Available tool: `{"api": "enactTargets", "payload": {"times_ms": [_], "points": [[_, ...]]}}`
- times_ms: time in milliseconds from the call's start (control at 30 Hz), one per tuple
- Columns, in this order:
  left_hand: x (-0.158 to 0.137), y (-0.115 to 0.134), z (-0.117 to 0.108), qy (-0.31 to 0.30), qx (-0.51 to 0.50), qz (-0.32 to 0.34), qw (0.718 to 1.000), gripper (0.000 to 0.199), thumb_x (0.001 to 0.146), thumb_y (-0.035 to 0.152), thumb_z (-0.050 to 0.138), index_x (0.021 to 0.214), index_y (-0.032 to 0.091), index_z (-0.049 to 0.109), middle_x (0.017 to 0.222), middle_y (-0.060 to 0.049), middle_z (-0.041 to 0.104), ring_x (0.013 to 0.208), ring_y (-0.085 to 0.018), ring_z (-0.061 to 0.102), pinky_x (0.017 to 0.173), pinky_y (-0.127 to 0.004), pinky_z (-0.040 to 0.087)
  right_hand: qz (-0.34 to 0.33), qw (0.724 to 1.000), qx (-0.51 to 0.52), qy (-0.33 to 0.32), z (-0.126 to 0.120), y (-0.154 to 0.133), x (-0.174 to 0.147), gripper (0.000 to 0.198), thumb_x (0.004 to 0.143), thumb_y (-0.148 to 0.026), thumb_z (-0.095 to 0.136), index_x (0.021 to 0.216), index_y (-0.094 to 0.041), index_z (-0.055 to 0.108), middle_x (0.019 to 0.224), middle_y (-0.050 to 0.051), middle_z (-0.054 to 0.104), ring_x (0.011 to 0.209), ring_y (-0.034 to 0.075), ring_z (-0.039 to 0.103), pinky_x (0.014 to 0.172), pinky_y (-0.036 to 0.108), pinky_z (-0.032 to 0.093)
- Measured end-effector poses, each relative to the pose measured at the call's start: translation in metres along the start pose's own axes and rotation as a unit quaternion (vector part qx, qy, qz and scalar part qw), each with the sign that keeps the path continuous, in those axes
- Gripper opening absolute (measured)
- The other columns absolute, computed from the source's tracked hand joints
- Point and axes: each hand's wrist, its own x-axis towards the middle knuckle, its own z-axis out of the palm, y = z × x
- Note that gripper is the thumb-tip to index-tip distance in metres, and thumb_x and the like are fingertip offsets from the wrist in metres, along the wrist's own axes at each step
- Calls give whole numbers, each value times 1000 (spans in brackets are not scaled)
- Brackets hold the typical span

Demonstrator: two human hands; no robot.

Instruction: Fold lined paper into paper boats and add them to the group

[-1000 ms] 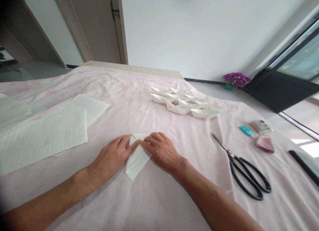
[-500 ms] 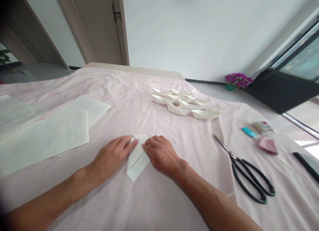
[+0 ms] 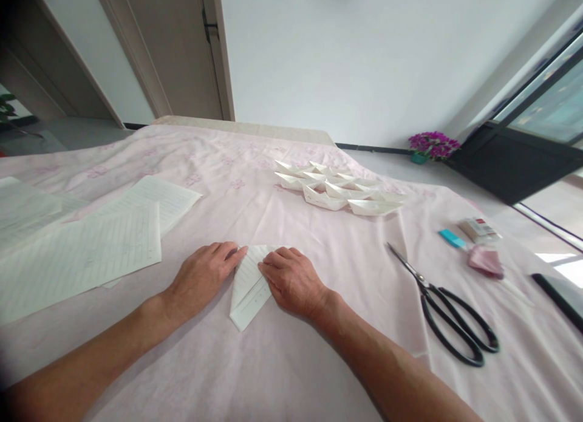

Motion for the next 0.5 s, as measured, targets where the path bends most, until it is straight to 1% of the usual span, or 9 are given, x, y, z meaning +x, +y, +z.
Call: {"api": "enactTargets", "payload": {"times_ms": [300, 433, 500], "points": [[2, 4, -6, -12, 28, -24, 999, 35, 91, 10, 49, 123, 18, 59, 99, -8, 62, 89, -24, 58, 75, -38, 46, 1, 1000, 3, 4, 1, -1, 0, 21, 96, -19, 46, 103, -19, 66, 94, 8, 65, 89, 19, 55, 80, 33, 42], [4, 1, -8, -7, 38, -33, 999, 35, 91, 9, 47, 122, 15, 60, 96, -10, 64, 86, -26, 60, 75, -41, 48, -2, 1000, -3, 7, 3, 0, -2, 22, 96, -20, 46, 105, -20, 66, 94, 8, 65, 87, 19, 55, 79, 32, 42], [6, -2, -8, 3, 25, -39, 999, 33, 90, 7, 46, 117, 14, 63, 96, -11, 65, 88, -26, 62, 79, -44, 49, -2, 1000, -4, 9, 3, 0, -2, 22, 96, -20, 46, 106, -21, 66, 94, 8, 65, 86, 19, 55, 78, 32, 42]]}}
